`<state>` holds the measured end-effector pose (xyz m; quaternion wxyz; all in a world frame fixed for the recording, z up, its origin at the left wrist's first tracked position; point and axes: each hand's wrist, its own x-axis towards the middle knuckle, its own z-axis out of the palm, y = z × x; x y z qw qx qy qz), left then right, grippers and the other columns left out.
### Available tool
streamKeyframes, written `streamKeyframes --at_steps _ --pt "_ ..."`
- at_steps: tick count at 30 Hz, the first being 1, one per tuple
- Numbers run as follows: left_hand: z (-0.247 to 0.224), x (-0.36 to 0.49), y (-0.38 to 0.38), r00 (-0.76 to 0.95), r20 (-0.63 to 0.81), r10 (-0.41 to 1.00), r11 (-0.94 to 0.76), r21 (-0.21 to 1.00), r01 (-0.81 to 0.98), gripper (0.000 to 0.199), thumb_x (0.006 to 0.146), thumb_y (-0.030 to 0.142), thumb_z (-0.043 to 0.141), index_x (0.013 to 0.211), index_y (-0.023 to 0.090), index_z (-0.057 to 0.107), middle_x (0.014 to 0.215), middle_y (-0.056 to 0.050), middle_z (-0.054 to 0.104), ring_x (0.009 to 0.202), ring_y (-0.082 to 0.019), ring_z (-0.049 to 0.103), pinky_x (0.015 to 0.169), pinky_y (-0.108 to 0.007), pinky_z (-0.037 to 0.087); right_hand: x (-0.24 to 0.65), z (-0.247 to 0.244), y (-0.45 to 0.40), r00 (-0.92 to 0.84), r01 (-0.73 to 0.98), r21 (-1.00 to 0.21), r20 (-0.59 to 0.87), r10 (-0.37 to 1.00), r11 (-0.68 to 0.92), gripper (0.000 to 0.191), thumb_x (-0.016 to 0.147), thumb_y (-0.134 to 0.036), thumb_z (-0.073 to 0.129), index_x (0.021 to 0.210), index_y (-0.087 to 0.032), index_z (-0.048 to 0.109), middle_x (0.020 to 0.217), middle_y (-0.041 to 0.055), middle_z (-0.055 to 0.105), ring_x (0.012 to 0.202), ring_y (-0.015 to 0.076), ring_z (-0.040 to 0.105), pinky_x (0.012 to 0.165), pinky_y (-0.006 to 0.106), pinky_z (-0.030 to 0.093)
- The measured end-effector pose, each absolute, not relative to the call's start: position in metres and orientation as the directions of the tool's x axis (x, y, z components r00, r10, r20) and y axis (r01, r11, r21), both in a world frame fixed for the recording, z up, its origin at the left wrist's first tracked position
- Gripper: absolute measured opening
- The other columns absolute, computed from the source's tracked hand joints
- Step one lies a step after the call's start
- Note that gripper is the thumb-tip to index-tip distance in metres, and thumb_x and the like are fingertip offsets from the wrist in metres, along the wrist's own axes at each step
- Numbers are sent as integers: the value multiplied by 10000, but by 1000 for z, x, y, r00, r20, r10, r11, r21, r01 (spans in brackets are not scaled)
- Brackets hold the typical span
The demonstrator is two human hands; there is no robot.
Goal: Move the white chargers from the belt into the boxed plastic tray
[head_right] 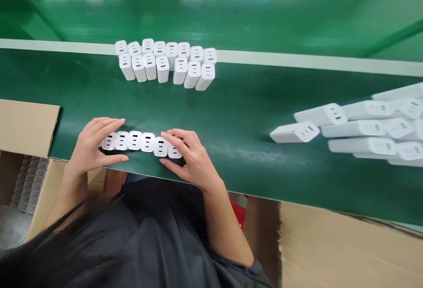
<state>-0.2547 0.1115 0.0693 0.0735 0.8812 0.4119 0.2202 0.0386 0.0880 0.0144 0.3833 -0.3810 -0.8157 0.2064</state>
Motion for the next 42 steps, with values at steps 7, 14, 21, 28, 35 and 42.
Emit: streamKeyframes --at_steps 7,14,21,28,35,42 --pt "58 -284 101 423 313 851 -525 542 656 978 769 569 772 1560 330 249 1496 -121 428 1371 -315 422 1122 -499 403 37 13 88 -405 483 -618 470 784 621 639 890 -266 713 1471 -288 447 1281 124 555 1132 285 559 917 444 511" --pt "43 -297 92 365 186 912 -391 664 637 1037 785 521 777 1584 298 155 1517 -141 416 1404 -295 412 1174 -483 345 36 12 89 -416 483 -610 472 777 629 633 887 -247 718 1465 -249 461 1278 131 554 1146 272 557 961 421 504" --pt "43 -300 93 345 160 925 -345 736 583 958 809 449 777 1570 312 211 1462 -112 501 1372 -260 459 1164 -445 359 36 10 89 -408 491 -626 449 795 605 623 890 -257 715 1462 -260 468 1279 130 557 1136 272 575 958 422 521" --pt "40 -304 92 328 142 934 -306 792 528 876 814 415 778 1540 317 299 1425 -97 543 1346 -250 489 1150 -425 372 36 12 88 -409 498 -627 439 800 599 617 891 -254 712 1459 -270 473 1284 126 568 1132 272 591 949 416 531" --pt "37 -303 92 318 129 939 -289 795 533 784 835 395 759 1505 285 368 1358 -114 591 1249 -241 562 1092 -422 415 36 10 88 -405 501 -631 433 805 591 605 889 -261 713 1449 -267 483 1280 120 569 1132 263 593 955 400 531" --pt "39 -303 92 313 122 942 -290 765 575 704 835 389 758 1453 262 445 1336 -91 613 1258 -230 555 1082 -389 411 36 11 88 -402 499 -629 441 802 596 587 900 -280 706 1441 -254 481 1277 127 572 1147 262 594 972 413 529"
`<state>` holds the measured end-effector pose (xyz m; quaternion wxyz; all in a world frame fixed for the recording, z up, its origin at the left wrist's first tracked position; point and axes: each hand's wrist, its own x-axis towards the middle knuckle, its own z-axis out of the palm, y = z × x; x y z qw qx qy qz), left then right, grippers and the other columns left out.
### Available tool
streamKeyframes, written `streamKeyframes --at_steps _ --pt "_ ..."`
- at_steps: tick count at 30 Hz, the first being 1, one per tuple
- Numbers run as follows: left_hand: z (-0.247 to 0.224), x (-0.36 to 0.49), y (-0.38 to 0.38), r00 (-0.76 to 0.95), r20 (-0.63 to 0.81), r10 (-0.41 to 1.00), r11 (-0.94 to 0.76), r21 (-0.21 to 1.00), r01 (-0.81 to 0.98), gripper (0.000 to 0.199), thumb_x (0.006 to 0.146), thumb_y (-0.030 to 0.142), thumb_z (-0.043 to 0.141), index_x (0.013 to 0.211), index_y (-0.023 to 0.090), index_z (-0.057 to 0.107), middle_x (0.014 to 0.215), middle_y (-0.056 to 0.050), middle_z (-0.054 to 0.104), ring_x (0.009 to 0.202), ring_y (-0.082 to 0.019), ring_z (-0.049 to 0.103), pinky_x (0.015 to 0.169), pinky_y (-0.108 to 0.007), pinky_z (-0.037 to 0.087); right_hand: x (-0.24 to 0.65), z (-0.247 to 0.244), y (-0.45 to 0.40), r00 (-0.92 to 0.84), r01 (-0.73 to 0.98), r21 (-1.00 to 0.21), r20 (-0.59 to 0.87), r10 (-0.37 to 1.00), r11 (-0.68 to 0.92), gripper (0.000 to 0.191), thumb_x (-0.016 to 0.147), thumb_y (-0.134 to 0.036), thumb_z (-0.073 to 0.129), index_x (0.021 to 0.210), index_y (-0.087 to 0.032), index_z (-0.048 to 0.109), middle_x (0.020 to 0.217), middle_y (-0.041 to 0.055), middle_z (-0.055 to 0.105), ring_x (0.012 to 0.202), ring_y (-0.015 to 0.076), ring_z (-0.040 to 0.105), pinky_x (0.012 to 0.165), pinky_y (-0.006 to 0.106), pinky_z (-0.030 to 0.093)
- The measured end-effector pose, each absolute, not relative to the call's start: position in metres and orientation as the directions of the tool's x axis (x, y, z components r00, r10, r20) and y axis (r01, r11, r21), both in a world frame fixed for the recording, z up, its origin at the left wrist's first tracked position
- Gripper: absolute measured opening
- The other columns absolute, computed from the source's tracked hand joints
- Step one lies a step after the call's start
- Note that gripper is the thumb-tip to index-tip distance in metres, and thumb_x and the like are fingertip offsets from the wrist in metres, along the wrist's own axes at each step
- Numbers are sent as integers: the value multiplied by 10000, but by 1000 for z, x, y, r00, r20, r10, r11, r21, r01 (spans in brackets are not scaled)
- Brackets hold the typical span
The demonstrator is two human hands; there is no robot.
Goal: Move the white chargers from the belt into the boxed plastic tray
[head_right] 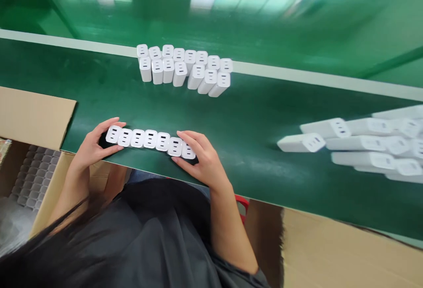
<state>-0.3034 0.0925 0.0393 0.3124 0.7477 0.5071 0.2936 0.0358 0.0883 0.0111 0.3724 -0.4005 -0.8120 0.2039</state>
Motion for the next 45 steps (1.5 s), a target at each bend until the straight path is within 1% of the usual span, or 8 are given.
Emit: streamKeyframes --at_steps 7,11,14,21,25,31,36,45 --pt "39 -304 94 315 119 942 -292 755 587 657 832 414 750 1406 218 497 1315 -108 620 1237 -241 570 1090 -419 419 35 14 88 -395 502 -636 434 810 586 561 915 -300 680 1439 -248 485 1271 126 584 1143 266 604 953 423 546" --pt "41 -302 95 324 129 937 -308 742 596 598 838 415 744 1369 236 533 1303 -94 629 1213 -236 585 1082 -414 429 35 14 88 -401 506 -630 432 807 589 533 925 -302 672 1422 -231 493 1255 139 586 1133 270 606 935 432 554" --pt "42 -301 96 343 154 927 -341 727 596 562 841 392 744 1345 234 553 1301 -100 626 1202 -240 586 1064 -414 440 35 13 88 -401 488 -630 453 796 604 550 913 -281 689 1424 -240 491 1255 128 587 1124 260 605 943 421 549" --pt "40 -301 97 388 214 896 -419 696 584 600 828 341 765 1378 276 534 1367 -81 580 1287 -239 533 1112 -420 414 35 13 88 -399 503 -632 435 807 589 557 921 -301 680 1439 -251 481 1263 120 589 1130 260 607 954 413 539" --pt "41 -299 97 408 237 882 -451 677 582 580 842 321 753 1378 288 537 1373 -88 571 1287 -243 534 1101 -426 421 35 14 88 -405 499 -629 438 803 596 538 924 -295 682 1424 -240 490 1267 125 584 1133 254 602 958 402 532" --pt "41 -295 97 428 251 868 -487 599 636 598 858 359 738 1408 311 508 1411 -83 527 1292 -246 523 1089 -419 414 35 13 89 -413 467 -639 454 790 611 524 927 -267 678 1420 -255 501 1264 112 582 1135 242 599 961 391 530" --pt "42 -293 97 443 264 857 -513 531 675 608 867 388 728 1418 299 487 1427 -93 507 1299 -247 512 1074 -413 406 35 12 89 -411 478 -641 441 798 600 509 931 -280 672 1414 -253 515 1266 117 584 1127 252 604 947 400 538" --pt "43 -286 98 426 285 858 -511 536 672 494 867 371 727 1320 266 559 1382 -80 551 1257 -230 547 1056 -392 405 35 10 90 -416 449 -649 456 787 614 560 906 -221 701 1426 -267 499 1267 98 569 1137 222 587 970 363 519"
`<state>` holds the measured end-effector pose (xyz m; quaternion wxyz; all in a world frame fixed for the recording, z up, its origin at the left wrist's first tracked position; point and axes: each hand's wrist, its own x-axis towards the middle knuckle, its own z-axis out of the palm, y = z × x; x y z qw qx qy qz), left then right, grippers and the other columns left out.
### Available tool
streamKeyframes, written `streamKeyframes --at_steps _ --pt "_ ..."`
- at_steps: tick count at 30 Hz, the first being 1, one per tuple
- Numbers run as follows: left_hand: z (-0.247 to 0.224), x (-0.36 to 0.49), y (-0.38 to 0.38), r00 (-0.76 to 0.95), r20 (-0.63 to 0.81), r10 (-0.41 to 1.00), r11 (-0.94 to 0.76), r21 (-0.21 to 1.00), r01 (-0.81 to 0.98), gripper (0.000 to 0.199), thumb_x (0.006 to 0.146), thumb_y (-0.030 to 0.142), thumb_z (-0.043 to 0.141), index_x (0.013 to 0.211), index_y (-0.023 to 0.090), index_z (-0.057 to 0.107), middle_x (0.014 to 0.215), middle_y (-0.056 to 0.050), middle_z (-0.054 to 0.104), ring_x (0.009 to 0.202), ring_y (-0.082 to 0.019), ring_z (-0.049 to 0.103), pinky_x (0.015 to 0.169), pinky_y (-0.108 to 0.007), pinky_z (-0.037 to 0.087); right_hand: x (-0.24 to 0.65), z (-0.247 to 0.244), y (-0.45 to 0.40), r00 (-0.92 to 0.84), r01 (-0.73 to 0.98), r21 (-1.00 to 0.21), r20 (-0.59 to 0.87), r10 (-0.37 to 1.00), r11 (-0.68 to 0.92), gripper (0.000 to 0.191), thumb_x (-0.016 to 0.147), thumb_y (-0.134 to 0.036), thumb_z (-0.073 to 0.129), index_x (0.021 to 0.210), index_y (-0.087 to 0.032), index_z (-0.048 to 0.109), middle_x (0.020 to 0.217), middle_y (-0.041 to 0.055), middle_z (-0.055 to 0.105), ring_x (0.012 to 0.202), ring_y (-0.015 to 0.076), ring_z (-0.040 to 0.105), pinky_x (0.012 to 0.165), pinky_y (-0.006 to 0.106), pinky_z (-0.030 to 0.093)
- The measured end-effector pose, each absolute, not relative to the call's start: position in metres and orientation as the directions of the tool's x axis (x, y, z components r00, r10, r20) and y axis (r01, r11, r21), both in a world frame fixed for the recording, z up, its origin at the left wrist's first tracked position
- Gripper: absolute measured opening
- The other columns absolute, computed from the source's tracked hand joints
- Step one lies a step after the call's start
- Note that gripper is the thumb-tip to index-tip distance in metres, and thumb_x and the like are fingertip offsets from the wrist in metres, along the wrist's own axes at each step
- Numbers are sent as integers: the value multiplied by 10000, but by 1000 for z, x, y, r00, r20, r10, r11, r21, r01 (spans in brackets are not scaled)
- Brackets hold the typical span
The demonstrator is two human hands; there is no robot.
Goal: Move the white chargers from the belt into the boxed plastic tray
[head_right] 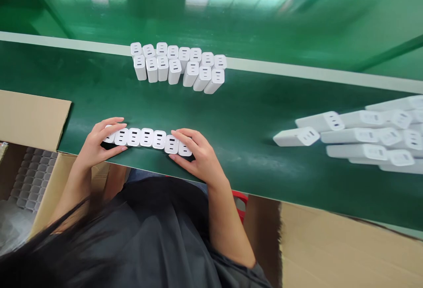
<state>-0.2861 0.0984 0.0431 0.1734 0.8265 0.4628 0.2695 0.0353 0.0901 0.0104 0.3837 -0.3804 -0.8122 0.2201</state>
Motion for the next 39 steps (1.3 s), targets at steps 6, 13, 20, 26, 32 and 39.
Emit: streamKeyframes --at_steps 6,13,20,26,32,39 --pt "42 -287 98 426 290 857 -515 532 672 475 882 380 711 1317 259 563 1367 -75 567 1246 -220 551 1053 -379 404 36 9 90 -414 454 -644 460 785 616 549 905 -216 700 1418 -256 509 1267 99 572 1134 220 587 977 360 516" --pt "42 -287 98 426 285 859 -511 534 673 484 879 376 715 1325 278 556 1359 -61 579 1238 -219 560 1056 -388 406 35 10 90 -413 453 -652 451 792 608 541 916 -241 688 1425 -269 507 1262 103 576 1131 236 597 962 386 529" --pt "41 -289 99 427 290 857 -515 531 673 501 868 349 729 1332 295 549 1344 -61 587 1233 -225 568 1050 -399 417 34 13 90 -405 443 -664 451 795 602 530 923 -247 676 1424 -268 503 1265 108 579 1137 237 600 964 393 531" --pt "43 -288 99 426 293 856 -516 531 672 496 868 347 727 1330 305 553 1342 -58 588 1231 -231 569 1048 -408 429 35 11 89 -405 455 -658 447 797 600 512 934 -257 663 1420 -262 499 1275 111 573 1151 239 587 965 397 522" --pt "43 -289 102 419 294 859 -510 568 646 481 852 360 741 1299 293 580 1382 -68 543 1235 -237 561 1049 -417 465 34 11 88 -406 467 -670 418 813 577 459 965 -308 621 1406 -240 512 1271 120 578 1153 236 584 969 400 516" --pt "63 -303 96 470 381 796 -604 546 580 528 787 337 796 1272 338 587 1512 -55 414 1412 -333 383 1161 -592 347 38 14 89 -341 467 -610 543 767 640 581 927 -467 663 1433 -233 499 1314 136 549 1201 256 550 989 420 507"
